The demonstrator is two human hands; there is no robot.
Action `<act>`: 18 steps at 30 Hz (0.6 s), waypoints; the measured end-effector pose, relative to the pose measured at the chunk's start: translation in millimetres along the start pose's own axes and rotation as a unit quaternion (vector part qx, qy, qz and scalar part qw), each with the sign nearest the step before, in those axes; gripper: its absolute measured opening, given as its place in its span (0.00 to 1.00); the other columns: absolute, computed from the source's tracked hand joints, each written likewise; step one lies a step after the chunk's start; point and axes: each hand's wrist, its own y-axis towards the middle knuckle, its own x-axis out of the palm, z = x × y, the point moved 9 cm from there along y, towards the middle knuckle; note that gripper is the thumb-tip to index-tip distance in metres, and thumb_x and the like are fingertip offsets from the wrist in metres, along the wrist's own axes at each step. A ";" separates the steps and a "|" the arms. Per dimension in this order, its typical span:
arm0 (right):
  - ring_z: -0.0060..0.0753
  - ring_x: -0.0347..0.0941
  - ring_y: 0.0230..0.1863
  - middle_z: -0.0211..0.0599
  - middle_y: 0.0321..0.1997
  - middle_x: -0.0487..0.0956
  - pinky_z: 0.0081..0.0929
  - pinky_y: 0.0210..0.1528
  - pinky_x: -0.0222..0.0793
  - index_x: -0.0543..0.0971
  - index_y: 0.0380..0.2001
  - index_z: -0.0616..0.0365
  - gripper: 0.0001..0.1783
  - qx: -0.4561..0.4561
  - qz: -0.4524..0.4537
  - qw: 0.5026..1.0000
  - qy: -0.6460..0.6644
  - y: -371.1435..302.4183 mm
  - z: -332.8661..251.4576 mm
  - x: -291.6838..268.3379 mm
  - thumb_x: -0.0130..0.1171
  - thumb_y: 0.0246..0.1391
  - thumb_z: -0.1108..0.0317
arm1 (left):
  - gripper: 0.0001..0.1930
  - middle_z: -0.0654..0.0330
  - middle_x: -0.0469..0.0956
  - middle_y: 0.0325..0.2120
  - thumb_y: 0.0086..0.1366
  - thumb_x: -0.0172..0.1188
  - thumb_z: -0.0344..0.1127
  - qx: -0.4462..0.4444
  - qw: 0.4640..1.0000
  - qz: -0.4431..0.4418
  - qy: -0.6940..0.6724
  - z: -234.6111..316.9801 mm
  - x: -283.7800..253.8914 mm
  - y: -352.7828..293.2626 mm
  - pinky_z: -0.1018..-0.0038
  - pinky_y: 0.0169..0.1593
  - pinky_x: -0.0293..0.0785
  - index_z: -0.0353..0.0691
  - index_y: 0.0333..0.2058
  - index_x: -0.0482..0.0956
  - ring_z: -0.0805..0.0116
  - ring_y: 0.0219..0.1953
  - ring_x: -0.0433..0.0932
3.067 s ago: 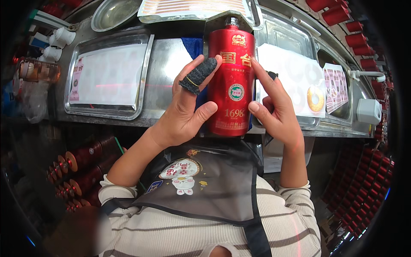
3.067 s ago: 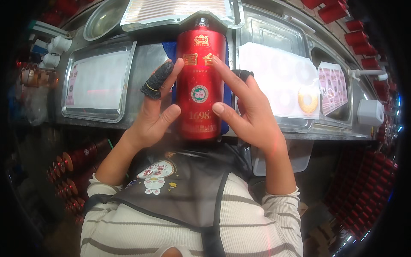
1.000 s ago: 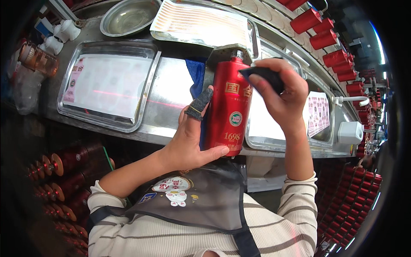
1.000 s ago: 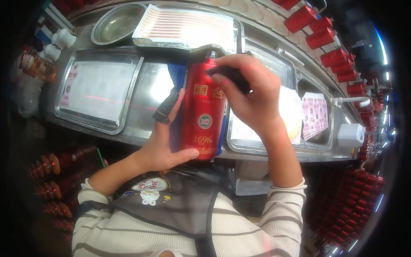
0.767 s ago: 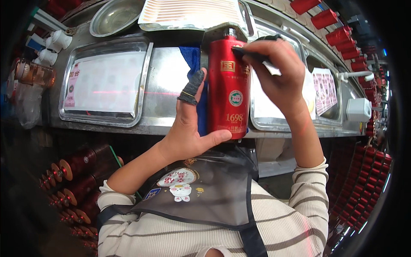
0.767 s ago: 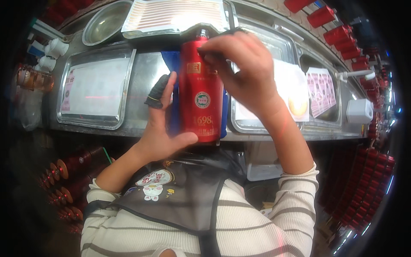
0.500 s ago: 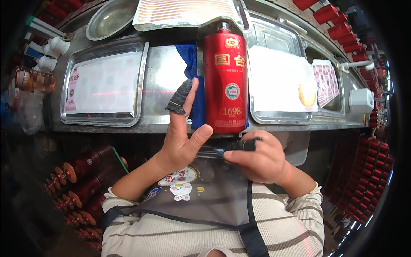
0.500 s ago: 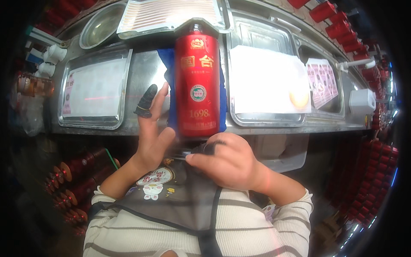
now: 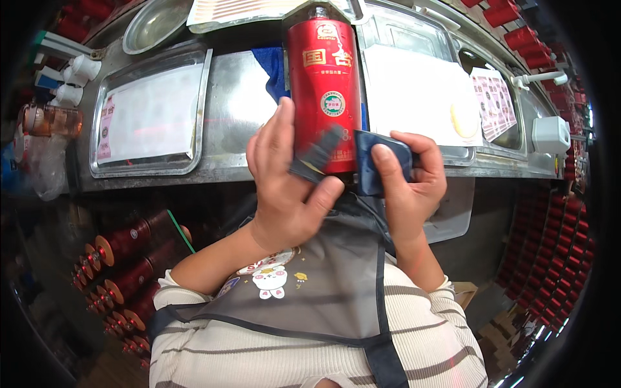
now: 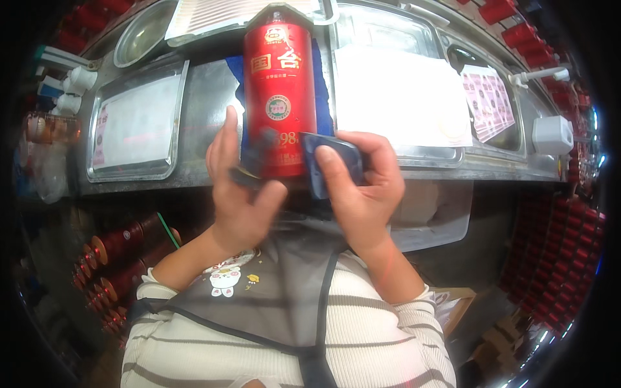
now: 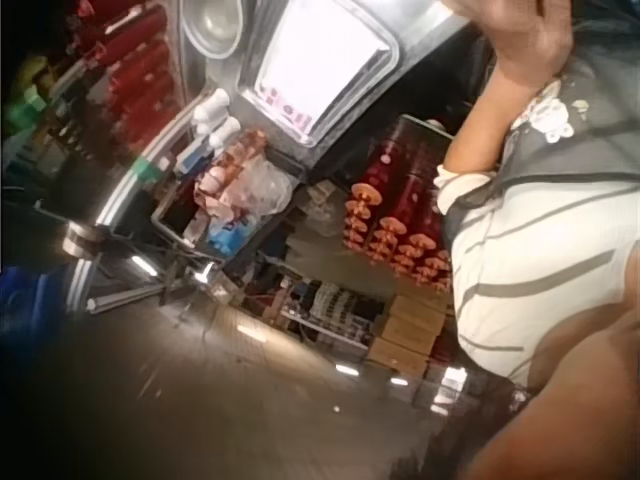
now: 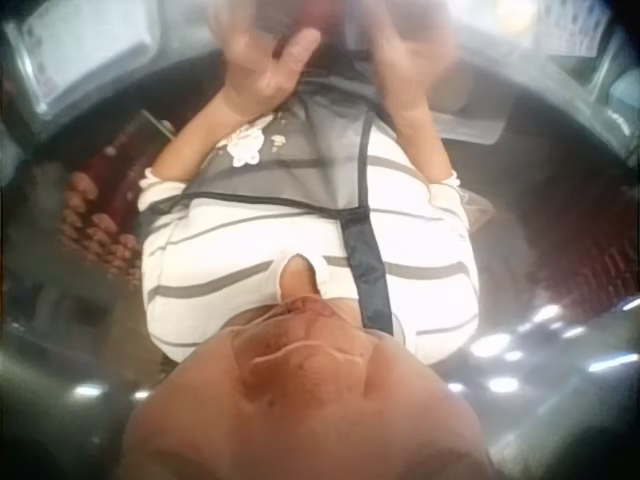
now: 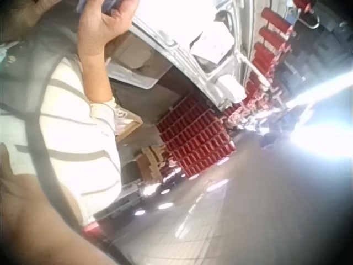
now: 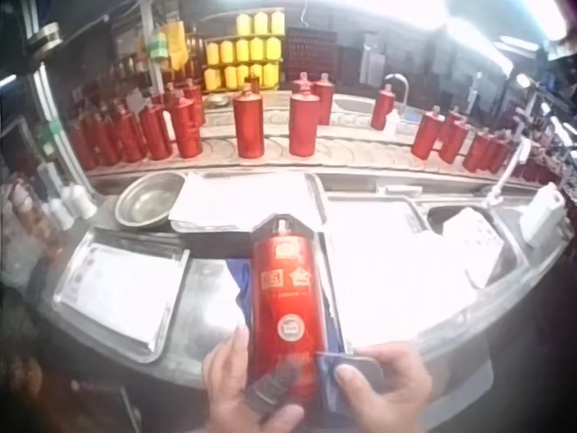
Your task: The person applies circular labels to the necks and bodies of red cylindrical bottles. They peel labels from a sheet, align and smooth them onto the bottle surfaces, and rotate the bottles to ensure adhesion. The person handles multiple bottles and label sheets at a stainless steel workstation.
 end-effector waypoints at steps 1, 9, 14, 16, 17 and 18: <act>0.14 0.73 0.37 0.29 0.38 0.79 0.13 0.38 0.69 0.78 0.43 0.63 0.13 0.006 -0.008 1.000 -0.001 -1.0 6.2 4.3 0.68 0.56 0.77 | 0.26 0.34 0.52 0.69 0.65 0.61 0.49 0.023 0.997 -0.006 0.069 9.2 -0.9 -3.6 0.48 0.68 0.45 0.34 0.54 0.78 0.39 0.69 0.54; 0.14 0.75 0.35 0.30 0.36 0.78 0.13 0.39 0.71 0.77 0.42 0.64 0.11 -0.005 0.020 0.999 -0.043 17.2 17.8 -22.3 0.67 0.56 0.77 | 0.28 0.25 0.45 0.69 0.69 0.55 0.56 -0.051 0.983 -0.036 0.174 -38.6 -3.3 -37.7 0.35 0.67 0.34 0.30 0.34 0.83 0.29 0.72 0.46; 0.19 0.73 0.40 0.32 0.38 0.78 0.18 0.44 0.70 0.77 0.42 0.65 0.13 -0.052 -0.033 0.997 -0.043 32.4 -19.8 31.7 0.68 0.56 0.74 | 0.29 0.27 0.42 0.70 0.70 0.50 0.60 0.035 0.991 -0.030 0.127 0.1 2.5 -14.4 0.32 0.66 0.31 0.37 0.44 0.84 0.30 0.73 0.44; 0.20 0.73 0.40 0.34 0.38 0.78 0.20 0.44 0.70 0.78 0.41 0.65 0.13 -0.066 -0.033 0.995 -0.064 38.0 -14.3 38.5 0.68 0.56 0.71 | 0.28 0.29 0.42 0.71 0.70 0.49 0.62 0.042 0.990 -0.046 0.127 -2.0 10.8 -12.0 0.30 0.66 0.30 0.44 0.47 0.85 0.30 0.73 0.43; 0.21 0.73 0.39 0.34 0.37 0.78 0.20 0.44 0.70 0.77 0.40 0.65 0.13 -0.063 -0.030 0.996 -0.059 42.6 -5.0 36.5 0.67 0.56 0.70 | 0.29 0.29 0.42 0.71 0.70 0.49 0.62 0.026 0.990 -0.046 0.129 -9.8 9.8 -11.1 0.30 0.66 0.30 0.44 0.48 0.85 0.30 0.73 0.42; 0.21 0.73 0.39 0.34 0.37 0.78 0.21 0.44 0.70 0.77 0.40 0.65 0.13 -0.070 -0.012 0.992 -0.107 43.0 -2.2 27.0 0.67 0.57 0.69 | 0.29 0.28 0.42 0.71 0.70 0.49 0.62 0.009 0.990 -0.047 0.132 -16.6 5.9 -12.1 0.30 0.66 0.29 0.44 0.48 0.85 0.30 0.73 0.42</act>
